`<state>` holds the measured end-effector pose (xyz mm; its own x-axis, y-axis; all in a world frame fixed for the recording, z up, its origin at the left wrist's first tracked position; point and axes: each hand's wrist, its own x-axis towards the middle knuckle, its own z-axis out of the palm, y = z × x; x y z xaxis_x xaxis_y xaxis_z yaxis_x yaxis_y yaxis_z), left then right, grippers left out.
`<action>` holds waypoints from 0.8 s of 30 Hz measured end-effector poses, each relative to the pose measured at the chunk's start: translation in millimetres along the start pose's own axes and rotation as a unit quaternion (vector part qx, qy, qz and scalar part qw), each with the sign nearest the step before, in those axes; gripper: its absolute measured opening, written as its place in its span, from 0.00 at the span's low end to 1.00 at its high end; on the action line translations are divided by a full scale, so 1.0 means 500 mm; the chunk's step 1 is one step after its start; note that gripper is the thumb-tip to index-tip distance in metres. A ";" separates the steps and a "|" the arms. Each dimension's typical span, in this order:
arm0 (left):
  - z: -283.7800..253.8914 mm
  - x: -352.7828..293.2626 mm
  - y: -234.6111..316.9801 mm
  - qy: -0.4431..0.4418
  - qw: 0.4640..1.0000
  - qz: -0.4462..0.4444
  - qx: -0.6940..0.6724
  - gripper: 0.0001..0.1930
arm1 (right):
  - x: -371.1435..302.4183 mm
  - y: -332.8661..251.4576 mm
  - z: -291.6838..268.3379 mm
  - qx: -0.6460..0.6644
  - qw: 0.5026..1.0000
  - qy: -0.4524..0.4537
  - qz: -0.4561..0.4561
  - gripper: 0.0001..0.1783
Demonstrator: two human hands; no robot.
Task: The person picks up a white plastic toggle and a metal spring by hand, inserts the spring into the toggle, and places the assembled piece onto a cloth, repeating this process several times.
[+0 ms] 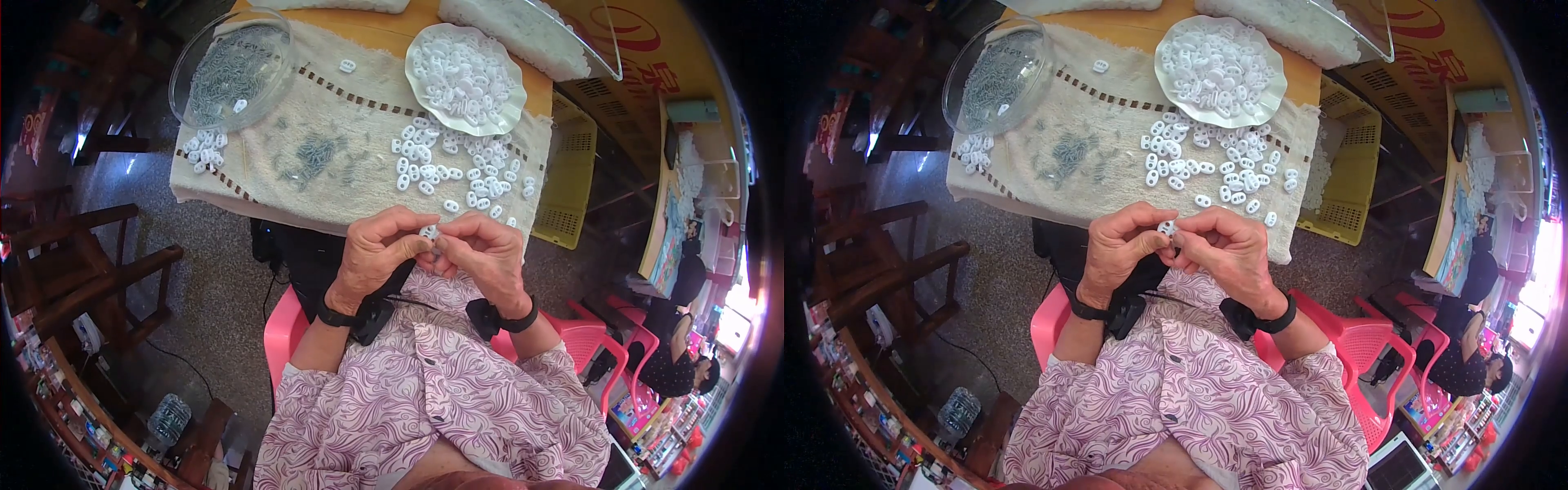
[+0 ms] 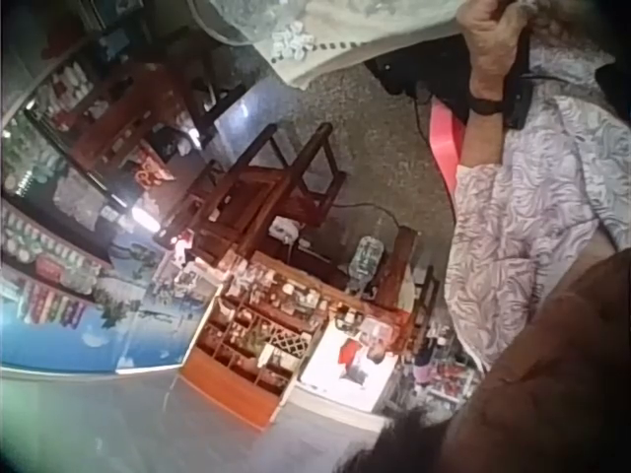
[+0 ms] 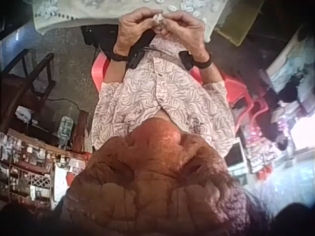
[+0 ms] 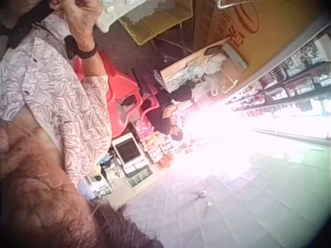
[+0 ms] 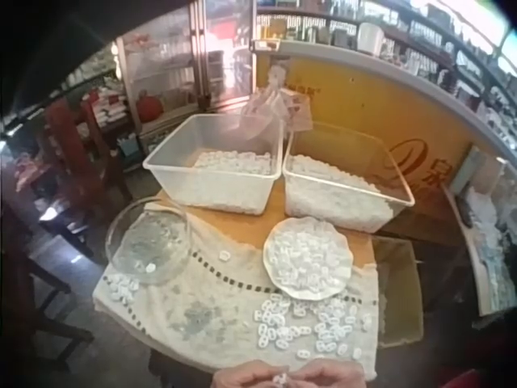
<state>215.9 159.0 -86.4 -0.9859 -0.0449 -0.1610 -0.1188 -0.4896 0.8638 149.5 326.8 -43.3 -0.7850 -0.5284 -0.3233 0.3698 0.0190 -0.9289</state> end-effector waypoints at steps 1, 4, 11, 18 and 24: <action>-0.001 0.000 0.001 -0.005 1.000 -0.002 0.005 0.12 | 0.000 0.000 0.000 0.000 1.000 0.000 0.000 0.06; 0.001 0.001 0.012 -0.008 1.000 -0.025 0.002 0.12 | 0.001 -0.003 0.000 -0.009 1.000 0.006 0.002 0.05; 0.000 0.001 0.008 -0.019 0.999 -0.036 -0.031 0.12 | 0.008 -0.014 -0.011 -0.024 0.998 -0.002 0.054 0.05; 0.001 0.003 0.007 -0.013 0.999 -0.039 -0.023 0.12 | 0.011 -0.018 -0.010 -0.026 0.998 -0.002 0.060 0.05; 0.005 0.000 0.004 0.006 0.998 -0.045 -0.041 0.13 | 0.008 -0.005 -0.014 0.052 0.997 -0.020 0.053 0.09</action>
<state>215.2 160.1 -83.6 -0.9700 -0.0082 -0.2428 -0.1965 -0.5609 0.8042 142.2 330.7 -43.5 -0.7190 -0.5609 -0.4104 0.5012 -0.0095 -0.8653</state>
